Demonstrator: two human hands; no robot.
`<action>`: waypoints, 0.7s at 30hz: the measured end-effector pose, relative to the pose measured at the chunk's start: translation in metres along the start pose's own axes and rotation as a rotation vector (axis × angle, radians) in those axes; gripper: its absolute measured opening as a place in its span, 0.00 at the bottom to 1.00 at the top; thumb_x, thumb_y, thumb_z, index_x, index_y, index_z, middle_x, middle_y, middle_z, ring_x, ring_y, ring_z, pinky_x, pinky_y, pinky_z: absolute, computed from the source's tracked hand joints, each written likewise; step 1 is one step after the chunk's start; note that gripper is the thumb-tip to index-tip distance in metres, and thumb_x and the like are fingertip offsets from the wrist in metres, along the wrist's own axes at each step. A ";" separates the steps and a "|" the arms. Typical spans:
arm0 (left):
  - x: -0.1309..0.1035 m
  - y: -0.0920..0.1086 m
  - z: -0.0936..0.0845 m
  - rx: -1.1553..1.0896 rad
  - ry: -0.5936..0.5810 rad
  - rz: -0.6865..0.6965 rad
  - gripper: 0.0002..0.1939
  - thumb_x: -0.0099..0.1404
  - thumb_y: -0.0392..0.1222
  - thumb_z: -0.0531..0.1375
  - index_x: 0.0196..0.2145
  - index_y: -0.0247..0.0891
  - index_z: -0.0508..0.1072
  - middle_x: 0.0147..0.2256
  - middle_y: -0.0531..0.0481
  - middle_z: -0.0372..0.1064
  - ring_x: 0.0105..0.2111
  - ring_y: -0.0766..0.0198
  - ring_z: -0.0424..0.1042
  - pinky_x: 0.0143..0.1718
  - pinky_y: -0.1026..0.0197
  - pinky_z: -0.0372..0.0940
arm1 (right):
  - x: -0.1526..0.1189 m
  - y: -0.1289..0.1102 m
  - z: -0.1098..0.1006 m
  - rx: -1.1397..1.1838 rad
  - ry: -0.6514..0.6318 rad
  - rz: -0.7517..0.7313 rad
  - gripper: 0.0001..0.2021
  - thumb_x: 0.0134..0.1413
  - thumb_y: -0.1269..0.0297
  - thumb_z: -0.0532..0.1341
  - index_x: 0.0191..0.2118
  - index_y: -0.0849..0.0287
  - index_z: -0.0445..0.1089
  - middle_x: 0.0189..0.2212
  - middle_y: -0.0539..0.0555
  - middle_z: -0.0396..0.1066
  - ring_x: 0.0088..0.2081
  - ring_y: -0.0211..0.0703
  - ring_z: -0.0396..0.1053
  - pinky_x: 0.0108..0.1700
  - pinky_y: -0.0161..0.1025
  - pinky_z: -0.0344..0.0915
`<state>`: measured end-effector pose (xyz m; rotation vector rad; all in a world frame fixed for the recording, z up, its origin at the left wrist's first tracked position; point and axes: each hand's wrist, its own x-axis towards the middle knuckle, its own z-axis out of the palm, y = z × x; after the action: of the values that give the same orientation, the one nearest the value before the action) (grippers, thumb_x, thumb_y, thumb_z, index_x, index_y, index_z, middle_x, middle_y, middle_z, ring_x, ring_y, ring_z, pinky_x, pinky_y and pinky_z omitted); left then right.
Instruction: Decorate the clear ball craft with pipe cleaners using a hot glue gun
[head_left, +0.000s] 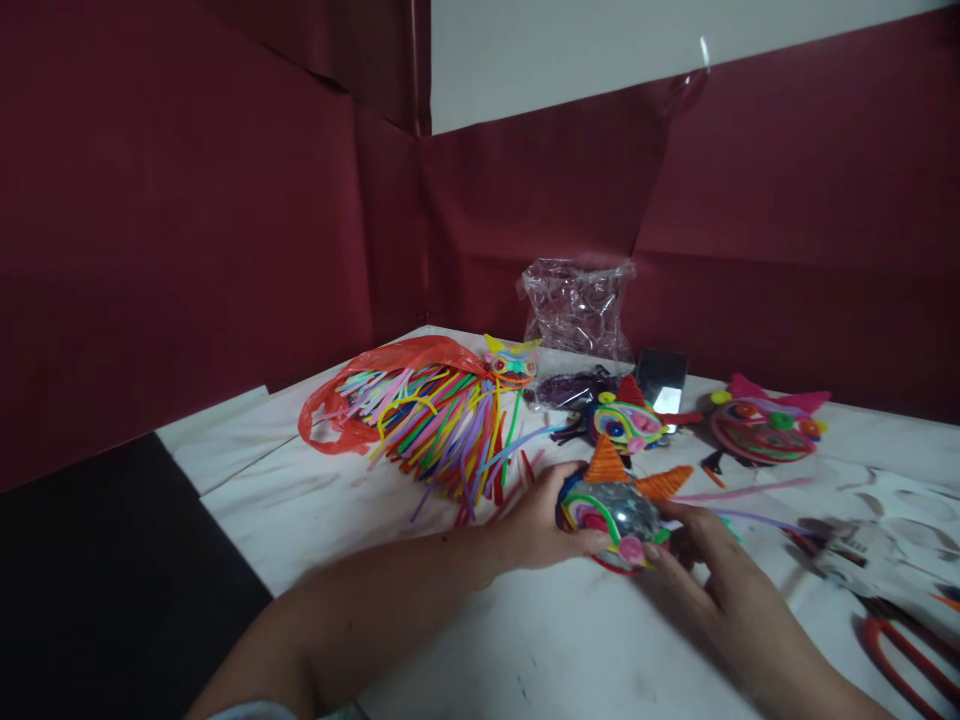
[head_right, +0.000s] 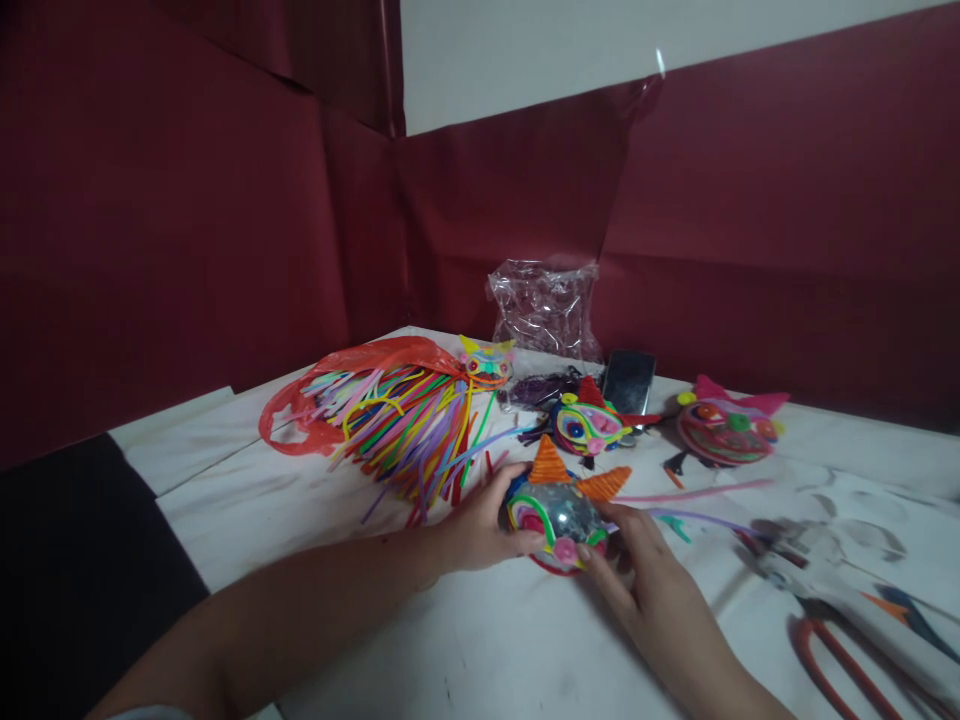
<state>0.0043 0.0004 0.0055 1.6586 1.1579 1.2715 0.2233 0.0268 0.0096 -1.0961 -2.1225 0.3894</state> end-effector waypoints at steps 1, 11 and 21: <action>0.000 0.000 0.000 -0.002 -0.001 -0.004 0.44 0.48 0.46 0.70 0.60 0.41 0.58 0.54 0.42 0.64 0.51 0.49 0.66 0.53 0.50 0.62 | 0.000 -0.001 0.000 -0.001 -0.004 -0.002 0.20 0.58 0.48 0.54 0.49 0.56 0.62 0.31 0.54 0.70 0.27 0.44 0.70 0.24 0.37 0.66; -0.001 0.007 -0.002 0.007 0.009 -0.016 0.44 0.47 0.46 0.70 0.60 0.40 0.60 0.53 0.42 0.65 0.53 0.49 0.65 0.54 0.51 0.61 | 0.000 -0.002 0.000 0.026 0.000 0.012 0.19 0.57 0.48 0.55 0.48 0.56 0.62 0.31 0.53 0.70 0.27 0.44 0.70 0.23 0.37 0.65; -0.002 0.003 -0.001 0.065 -0.008 -0.013 0.45 0.49 0.48 0.69 0.61 0.41 0.58 0.54 0.42 0.65 0.51 0.50 0.66 0.53 0.51 0.62 | 0.001 0.000 0.000 0.019 -0.006 0.011 0.20 0.57 0.48 0.55 0.49 0.56 0.62 0.31 0.54 0.70 0.27 0.44 0.70 0.24 0.37 0.65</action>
<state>0.0037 -0.0025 0.0082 1.6989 1.2148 1.2300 0.2229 0.0271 0.0100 -1.0974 -2.1147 0.4184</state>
